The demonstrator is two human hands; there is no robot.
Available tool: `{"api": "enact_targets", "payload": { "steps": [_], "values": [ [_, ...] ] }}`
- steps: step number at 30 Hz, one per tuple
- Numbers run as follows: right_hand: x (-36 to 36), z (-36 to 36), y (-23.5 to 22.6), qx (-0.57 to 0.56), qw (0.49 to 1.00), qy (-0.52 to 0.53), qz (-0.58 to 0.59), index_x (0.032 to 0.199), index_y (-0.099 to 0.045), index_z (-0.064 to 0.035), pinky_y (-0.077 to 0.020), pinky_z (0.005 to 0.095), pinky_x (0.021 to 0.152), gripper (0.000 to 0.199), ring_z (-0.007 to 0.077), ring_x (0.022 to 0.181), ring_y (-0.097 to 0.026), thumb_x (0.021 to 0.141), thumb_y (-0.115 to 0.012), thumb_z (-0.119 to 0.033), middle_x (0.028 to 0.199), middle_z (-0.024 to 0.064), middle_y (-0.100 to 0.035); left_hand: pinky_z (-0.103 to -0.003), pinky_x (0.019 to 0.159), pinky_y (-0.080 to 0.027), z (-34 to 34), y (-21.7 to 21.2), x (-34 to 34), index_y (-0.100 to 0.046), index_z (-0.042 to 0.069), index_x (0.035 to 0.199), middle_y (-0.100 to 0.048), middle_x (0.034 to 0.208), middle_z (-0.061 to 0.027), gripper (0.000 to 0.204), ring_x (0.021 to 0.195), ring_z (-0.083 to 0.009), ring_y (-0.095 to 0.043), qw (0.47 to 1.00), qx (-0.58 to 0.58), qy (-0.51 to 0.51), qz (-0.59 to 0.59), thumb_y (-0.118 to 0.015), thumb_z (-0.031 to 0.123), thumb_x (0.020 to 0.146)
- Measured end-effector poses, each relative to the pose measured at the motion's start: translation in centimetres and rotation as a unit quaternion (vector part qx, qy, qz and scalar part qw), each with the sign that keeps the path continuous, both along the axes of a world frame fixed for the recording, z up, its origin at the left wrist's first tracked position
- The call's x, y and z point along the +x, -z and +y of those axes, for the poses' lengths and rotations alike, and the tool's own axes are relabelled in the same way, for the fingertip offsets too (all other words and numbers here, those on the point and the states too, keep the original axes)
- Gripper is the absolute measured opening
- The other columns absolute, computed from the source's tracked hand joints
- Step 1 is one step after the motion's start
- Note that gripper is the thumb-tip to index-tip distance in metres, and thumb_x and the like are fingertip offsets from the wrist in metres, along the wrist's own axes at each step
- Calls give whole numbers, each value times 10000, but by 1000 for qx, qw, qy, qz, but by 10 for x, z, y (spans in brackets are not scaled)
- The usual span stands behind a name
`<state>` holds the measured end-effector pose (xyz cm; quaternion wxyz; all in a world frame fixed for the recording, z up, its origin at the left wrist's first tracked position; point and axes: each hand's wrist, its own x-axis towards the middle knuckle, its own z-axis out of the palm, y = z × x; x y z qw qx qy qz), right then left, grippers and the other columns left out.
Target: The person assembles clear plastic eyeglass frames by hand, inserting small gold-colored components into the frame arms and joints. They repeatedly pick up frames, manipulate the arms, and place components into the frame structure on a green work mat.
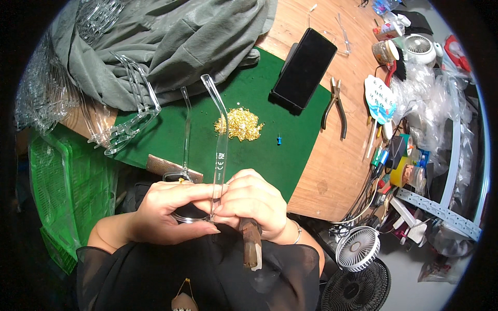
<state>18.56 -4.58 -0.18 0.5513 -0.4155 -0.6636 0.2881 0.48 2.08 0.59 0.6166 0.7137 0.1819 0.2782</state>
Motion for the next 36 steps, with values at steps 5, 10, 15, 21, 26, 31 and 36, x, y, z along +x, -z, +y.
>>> {"api": "enact_targets", "payload": {
  "steps": [5, 10, 15, 21, 26, 31, 36],
  "values": [
    [0, 1, -3, -3, 1000, 2, 1, 833, -627, -43, -487, 342, 661, 188, 215, 703, -601, 720, -757, -119, 768, 56, -619, -276, 696, -495, 1, -2, -2, -575, -50, 1139, -675, 928, -131, 566, 787, -226, -666, 1000, -3, 13, 17, -807, 145, 662],
    [-1, 1, -2, -4, 1000, -8, 3, 829, -624, -37, -487, 348, 665, 181, 222, 704, -601, 727, -747, -121, 768, 61, -617, -275, 688, -495, 1, 0, -2, -574, -50, 1139, -673, 923, -136, 563, 780, -230, -665, 1000, -2, 12, 9, -806, 144, 664],
    [-2, 1, -4, -6, 1000, -4, 9, 844, -616, -25, -492, 363, 693, 191, 235, 721, -612, 748, -729, -144, 786, 72, -628, -271, 700, -495, 3, -3, -1, -573, -43, 1144, -686, 892, -108, 553, 776, -214, -666, 1000, -16, 20, 0, -798, 122, 667],
    [30, -8, -19, -79, 976, 1, -204, 891, -570, -6, -483, 386, 735, 213, 282, 776, -594, 714, -684, -32, 843, 105, -607, -258, 696, -490, 9, -7, -6, -582, -48, 1125, -703, 842, -85, 505, 740, -189, -661, 999, -13, 36, -23, -765, 52, 665],
    [23, -13, -23, -199, 938, -74, -274, 910, -515, -16, -455, 394, 827, 303, 293, 809, -531, 646, -666, -16, 849, 108, -513, -250, 666, -481, 9, -1, -4, -594, -47, 1110, -700, 854, -96, 497, 724, -174, -655, 998, 6, 55, -30, -760, 34, 648],
    [18, -7, -29, -176, 926, -91, -321, 893, -520, -18, -443, 442, 874, 305, 277, 832, -528, 637, -679, -63, 836, 106, -494, -247, 613, -457, 6, 1, -6, -636, -28, 1050, -688, 863, -97, 462, 690, -173, -639, 999, 18, 46, -12, -760, 40, 610],
    [16, -7, -28, -164, 914, -89, -361, 803, -492, -27, -446, 375, 683, 301, 262, 702, -501, 579, -687, -82, 726, 89, -462, -247, 588, -448, 7, 2, -8, -657, -20, 999, -678, 821, -91, 430, 668, -185, -638, 996, 82, 24, -10, -755, 41, 586]
  ]
}}
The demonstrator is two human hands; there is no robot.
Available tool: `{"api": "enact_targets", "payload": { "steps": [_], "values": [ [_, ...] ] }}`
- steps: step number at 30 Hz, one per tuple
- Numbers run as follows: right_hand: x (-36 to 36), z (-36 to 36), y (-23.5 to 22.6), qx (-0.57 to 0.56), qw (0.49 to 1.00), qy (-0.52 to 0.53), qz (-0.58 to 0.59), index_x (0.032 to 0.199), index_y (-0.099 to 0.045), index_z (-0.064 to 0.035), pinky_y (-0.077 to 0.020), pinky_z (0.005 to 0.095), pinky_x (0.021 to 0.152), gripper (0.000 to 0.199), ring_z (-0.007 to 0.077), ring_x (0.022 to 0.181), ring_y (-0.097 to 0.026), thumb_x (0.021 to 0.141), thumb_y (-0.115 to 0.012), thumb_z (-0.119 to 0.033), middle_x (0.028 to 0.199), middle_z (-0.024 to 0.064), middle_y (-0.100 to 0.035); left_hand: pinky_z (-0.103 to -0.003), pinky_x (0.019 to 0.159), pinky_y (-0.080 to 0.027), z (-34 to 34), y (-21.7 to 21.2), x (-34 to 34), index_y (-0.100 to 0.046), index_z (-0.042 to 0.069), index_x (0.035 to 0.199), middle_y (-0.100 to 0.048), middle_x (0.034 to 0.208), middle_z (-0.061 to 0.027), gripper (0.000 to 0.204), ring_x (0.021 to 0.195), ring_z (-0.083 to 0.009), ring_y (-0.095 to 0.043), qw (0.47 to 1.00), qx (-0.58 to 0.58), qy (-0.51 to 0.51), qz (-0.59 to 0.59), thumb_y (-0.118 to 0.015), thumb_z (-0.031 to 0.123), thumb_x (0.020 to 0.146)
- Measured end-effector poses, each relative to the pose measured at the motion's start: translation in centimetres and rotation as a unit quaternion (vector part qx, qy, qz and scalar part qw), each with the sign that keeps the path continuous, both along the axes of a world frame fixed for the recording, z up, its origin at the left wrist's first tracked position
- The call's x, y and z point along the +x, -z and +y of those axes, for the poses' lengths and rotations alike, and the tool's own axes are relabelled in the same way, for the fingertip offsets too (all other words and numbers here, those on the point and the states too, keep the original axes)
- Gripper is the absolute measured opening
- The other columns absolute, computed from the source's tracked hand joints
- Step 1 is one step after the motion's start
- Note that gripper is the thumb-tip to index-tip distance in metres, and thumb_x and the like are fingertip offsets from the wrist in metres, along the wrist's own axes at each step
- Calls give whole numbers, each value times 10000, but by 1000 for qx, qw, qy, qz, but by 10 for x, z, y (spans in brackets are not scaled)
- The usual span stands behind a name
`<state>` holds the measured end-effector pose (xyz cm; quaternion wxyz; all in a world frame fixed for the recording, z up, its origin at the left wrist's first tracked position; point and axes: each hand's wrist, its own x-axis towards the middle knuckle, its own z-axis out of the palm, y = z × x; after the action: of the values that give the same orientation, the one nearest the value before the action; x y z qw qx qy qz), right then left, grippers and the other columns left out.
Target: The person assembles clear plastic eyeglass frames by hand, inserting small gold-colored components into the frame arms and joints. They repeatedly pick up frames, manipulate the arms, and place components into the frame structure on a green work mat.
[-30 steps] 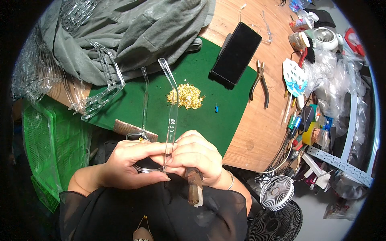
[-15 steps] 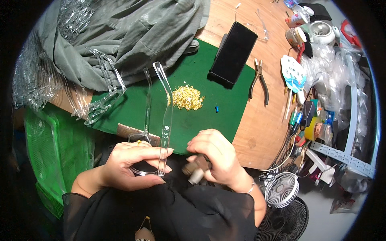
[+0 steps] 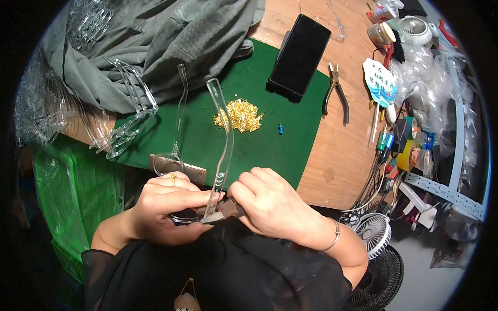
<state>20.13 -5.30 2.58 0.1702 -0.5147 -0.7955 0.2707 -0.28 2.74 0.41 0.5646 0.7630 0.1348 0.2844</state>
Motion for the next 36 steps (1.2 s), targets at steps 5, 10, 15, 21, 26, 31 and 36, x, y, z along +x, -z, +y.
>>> {"api": "enact_targets", "payload": {
  "steps": [5, 10, 15, 21, 26, 31, 36],
  "values": [
    [-3, -12, 16, 1, 1000, 28, 4, 725, -469, -35, -415, 346, 594, 284, 254, 627, -496, 553, -690, -82, 654, 80, -455, -266, 585, -451, 4, 2, -1, -662, -18, 983, -672, 791, -84, 412, 659, -192, -638, 997, 53, 33, 34, -759, 40, 587],
    [-1, -8, 12, -64, 996, 36, 44, 758, -503, -22, -439, 359, 616, 252, 271, 659, -531, 654, -706, -129, 679, 93, -495, -276, 598, -459, 8, 3, 2, -655, -21, 1017, -668, 766, -74, 440, 660, -184, -625, 999, 18, 31, 41, -774, 59, 601],
    [18, -4, -12, -230, 955, 100, 156, 923, -543, 4, -459, 337, 666, 269, 281, 726, -570, 827, -651, -222, 782, 129, -562, -299, 721, -501, 11, 2, 4, -557, -9, 1189, -684, 861, -92, 562, 755, -203, -652, 998, -61, 16, 30, -761, 82, 673],
    [12, -48, -15, -501, 688, 146, 504, 987, -533, -3, -434, 285, 821, 122, 132, 903, -547, 908, -540, -96, 924, 60, -588, -304, 833, -479, 3, 1, 23, -473, -64, 1242, -693, 929, -103, 614, 868, -215, -657, 996, -78, 30, 31, -746, 55, 705],
    [-4, -57, -6, -490, 588, 100, 636, 1009, -533, -7, -442, 287, 845, 177, 145, 932, -561, 941, -504, -169, 976, 73, -602, -310, 700, -501, -10, 5, 55, -503, -82, 1194, -685, 809, -99, 615, 716, -186, -631, 981, 182, -64, 2, -714, -69, 617],
    [-11, -58, -3, -529, 436, 137, 715, 1023, -527, -36, -448, 271, 848, 218, 138, 963, -566, 946, -502, -238, 1026, 70, -595, -316, 617, -513, -8, 5, 59, -525, -78, 1158, -671, 780, -109, 561, 701, -215, -622, 962, 263, -71, 10, -725, -58, 635],
    [-12, -49, -2, -543, 473, 130, 682, 997, -511, -78, -423, 229, 727, 228, 127, 887, -561, 940, -483, -297, 960, 54, -582, -359, 682, -514, -18, 8, 56, -638, -25, 1024, -616, 742, -71, 422, 674, -207, -602, 945, 298, -133, 21, -685, 13, 605]
  ]
}}
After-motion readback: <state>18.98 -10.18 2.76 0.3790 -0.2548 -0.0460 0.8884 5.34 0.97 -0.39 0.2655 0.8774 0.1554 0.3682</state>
